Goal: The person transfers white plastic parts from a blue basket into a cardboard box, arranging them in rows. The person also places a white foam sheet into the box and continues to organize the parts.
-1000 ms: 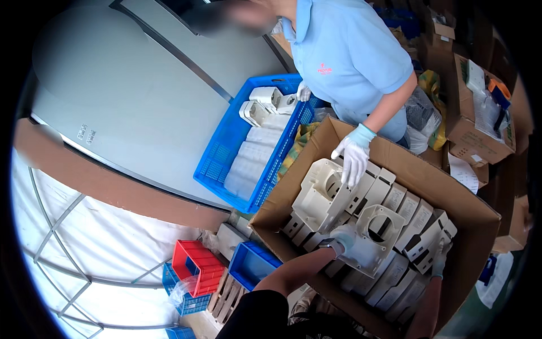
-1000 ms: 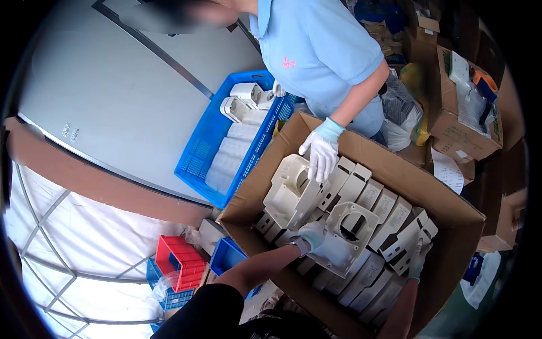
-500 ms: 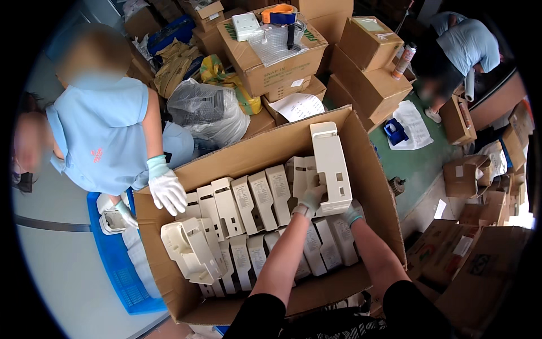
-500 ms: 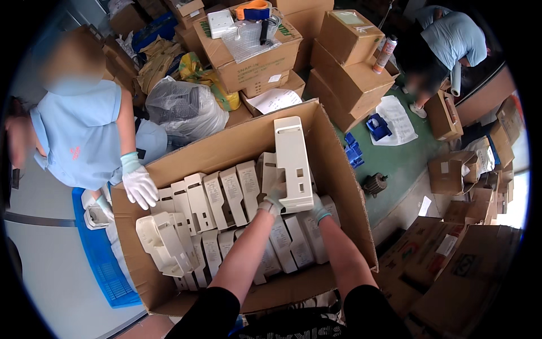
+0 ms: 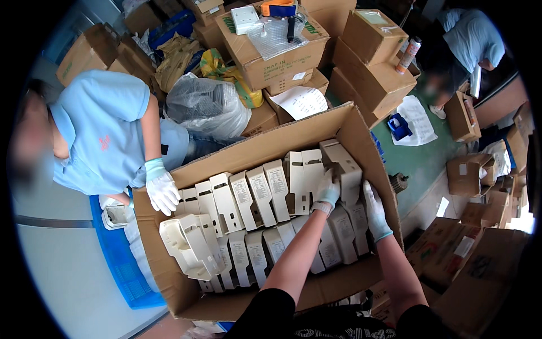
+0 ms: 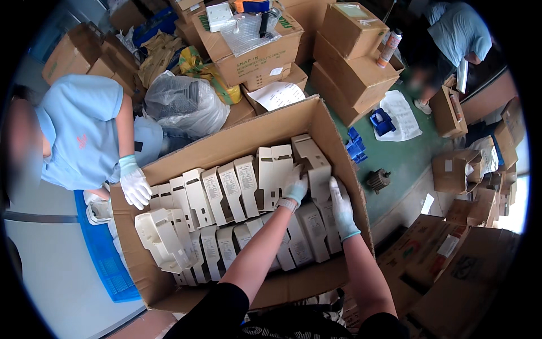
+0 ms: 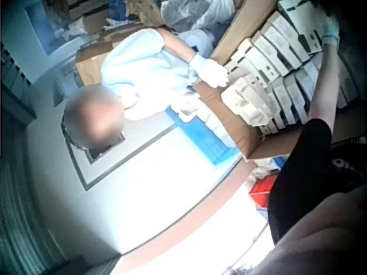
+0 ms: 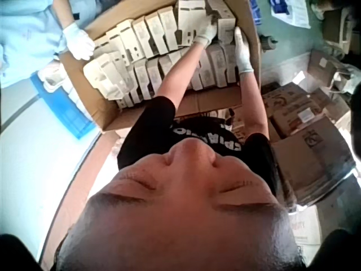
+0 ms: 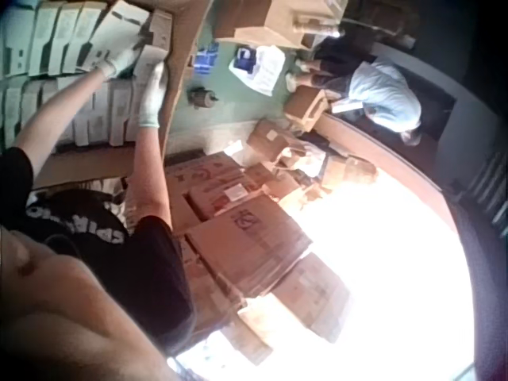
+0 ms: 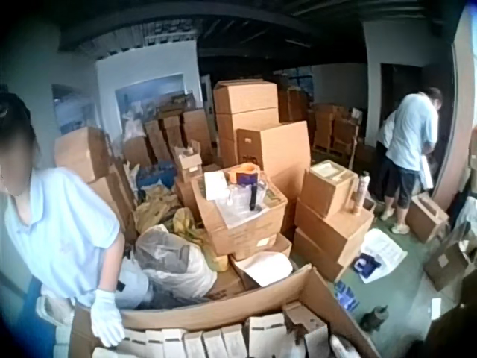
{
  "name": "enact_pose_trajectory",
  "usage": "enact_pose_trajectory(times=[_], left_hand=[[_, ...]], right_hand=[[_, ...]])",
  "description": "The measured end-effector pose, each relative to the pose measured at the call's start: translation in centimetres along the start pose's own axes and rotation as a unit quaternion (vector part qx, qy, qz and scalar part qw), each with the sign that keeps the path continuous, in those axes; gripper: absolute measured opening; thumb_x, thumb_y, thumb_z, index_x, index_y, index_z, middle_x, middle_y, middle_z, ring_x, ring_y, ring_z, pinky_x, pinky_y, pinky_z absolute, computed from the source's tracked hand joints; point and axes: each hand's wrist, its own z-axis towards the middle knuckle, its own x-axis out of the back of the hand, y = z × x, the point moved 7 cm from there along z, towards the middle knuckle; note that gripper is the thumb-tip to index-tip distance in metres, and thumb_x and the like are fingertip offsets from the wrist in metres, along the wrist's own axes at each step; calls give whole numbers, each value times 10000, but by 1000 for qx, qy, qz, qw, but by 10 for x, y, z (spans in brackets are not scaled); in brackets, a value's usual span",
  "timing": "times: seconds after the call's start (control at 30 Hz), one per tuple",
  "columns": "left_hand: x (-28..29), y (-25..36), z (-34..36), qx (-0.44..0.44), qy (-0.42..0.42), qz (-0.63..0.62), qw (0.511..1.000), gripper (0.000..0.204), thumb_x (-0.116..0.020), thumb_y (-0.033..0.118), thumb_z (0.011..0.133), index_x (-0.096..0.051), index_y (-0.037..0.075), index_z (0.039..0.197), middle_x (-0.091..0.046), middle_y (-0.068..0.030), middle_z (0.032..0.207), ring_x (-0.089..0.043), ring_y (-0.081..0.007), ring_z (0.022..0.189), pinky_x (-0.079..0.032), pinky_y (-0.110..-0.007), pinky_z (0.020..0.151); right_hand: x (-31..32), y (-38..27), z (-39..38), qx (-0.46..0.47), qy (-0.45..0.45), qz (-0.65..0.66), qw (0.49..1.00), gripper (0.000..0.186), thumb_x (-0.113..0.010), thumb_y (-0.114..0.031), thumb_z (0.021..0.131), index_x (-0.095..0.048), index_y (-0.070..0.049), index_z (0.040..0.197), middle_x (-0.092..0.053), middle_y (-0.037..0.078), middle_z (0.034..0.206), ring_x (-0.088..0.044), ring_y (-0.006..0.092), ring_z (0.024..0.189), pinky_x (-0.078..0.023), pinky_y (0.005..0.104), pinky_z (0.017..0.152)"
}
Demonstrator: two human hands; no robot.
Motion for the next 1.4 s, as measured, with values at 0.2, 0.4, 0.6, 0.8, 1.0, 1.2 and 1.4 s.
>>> enact_pose_trajectory(times=[0.2,0.4,0.6,0.8,1.0,1.2,1.4], left_hand=[[107,-4,-11,104,40,141,984,633,-635,251,745,-361,104,1296,-440,-186,1191,-549,-368,933,-470,-422,788],[87,-13,-18,54,-47,324,943,792,-624,305,753,-209,75,1388,-372,-205,1289,-488,-375,1048,-459,-429,821],[80,-102,-25,274,8,-61,960,508,-484,352,888,-408,-24,1221,-590,-266,980,-569,-397,913,-431,-427,818],[88,-65,-17,259,152,-32,953,521,-419,424,921,-496,-47,1131,-579,-249,1036,-557,-384,922,-429,-401,823],[76,-64,-13,267,135,-100,949,485,-473,306,917,-381,-30,1253,-566,-286,1029,-561,-413,911,-449,-450,757],[71,-62,-5,288,-1,54,956,623,-478,310,892,-206,27,1376,-539,-306,1079,-568,-461,870,-468,-512,658],[57,11,-36,-69,-116,274,952,777,-583,404,789,-262,5,1373,-180,-239,1437,-125,-377,1352,-218,-449,1070]], right_hand=[[-30,-45,55,-48,12,-539,841,647,-518,-560,778,-515,-16,1128,-611,221,1014,-595,386,924,-492,414,795],[-80,-65,76,213,31,-643,735,522,-531,-442,794,-472,-100,1184,-529,156,1174,-597,295,918,-507,453,600],[-106,-18,115,-31,-249,-692,677,700,-570,-460,744,-424,-52,1293,-568,189,1147,-548,307,1063,-461,420,833],[-61,12,130,-37,-67,-467,881,739,-657,-334,651,-367,36,1220,-594,251,1027,-587,347,980,-460,408,869],[-61,-15,65,146,0,-361,921,741,-682,-175,660,-331,-79,1306,-551,262,1091,-563,380,991,-469,426,848],[-57,52,58,276,-60,-442,851,621,-524,-260,836,-264,-160,1392,-270,94,1436,-265,345,1305,-280,413,1047],[-90,41,67,323,-43,-611,722,561,-416,-406,882,-291,-213,1394,-240,87,1454,-185,315,1344,-97,476,1095]])
